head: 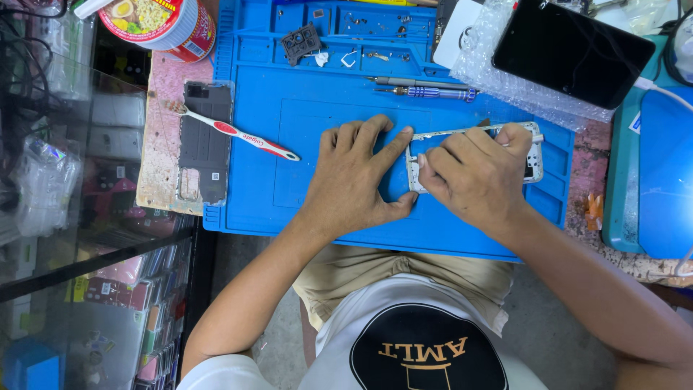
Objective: The person scrapes the interior of a white phone frame using a small blade tool and then connects a flexible circuit cable to a motherboard.
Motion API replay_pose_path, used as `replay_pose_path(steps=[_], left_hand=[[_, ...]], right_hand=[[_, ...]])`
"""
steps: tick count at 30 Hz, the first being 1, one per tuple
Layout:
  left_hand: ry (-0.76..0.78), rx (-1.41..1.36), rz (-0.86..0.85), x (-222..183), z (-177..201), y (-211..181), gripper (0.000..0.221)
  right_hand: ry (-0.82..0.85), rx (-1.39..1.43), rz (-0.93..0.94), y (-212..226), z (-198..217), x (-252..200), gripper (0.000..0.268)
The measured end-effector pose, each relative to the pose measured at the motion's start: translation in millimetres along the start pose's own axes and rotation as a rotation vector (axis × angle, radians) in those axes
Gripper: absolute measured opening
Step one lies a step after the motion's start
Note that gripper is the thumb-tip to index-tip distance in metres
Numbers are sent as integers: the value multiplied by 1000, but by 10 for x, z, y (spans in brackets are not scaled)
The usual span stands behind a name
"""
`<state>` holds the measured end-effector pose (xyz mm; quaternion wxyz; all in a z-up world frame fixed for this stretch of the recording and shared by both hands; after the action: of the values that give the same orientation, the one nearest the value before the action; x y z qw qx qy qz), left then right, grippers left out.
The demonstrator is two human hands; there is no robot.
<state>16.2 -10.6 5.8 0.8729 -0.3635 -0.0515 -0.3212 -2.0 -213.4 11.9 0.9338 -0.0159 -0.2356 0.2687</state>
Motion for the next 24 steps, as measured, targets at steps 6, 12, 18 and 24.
replay_pose_path(steps=[6, 12, 18, 24], left_hand=[[-10, 13, -8, 8, 9, -7, 80], [-1, 17, -10, 7, 5, -9, 79], [10, 15, -2, -1, 2, -9, 80], [-7, 22, -23, -3, 7, -11, 81]], right_hand=[[-28, 27, 58, 31, 73, -47, 21], [-28, 40, 66, 24, 65, -97, 24], [-66, 51, 40, 21, 26, -115, 19], [-57, 55, 46, 27, 63, -107, 19]])
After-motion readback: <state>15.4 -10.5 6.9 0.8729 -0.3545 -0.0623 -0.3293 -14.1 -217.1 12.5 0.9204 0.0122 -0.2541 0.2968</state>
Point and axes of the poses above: each hand's wrist, its own x-axis towards the middle knuckle, its own z-axis out of the back of the hand, y = z × x, the point moved 2 cm from there along x, towards the middle knuckle, and after that the axes turned 9 degrees about -x, right-handed, at the moved point
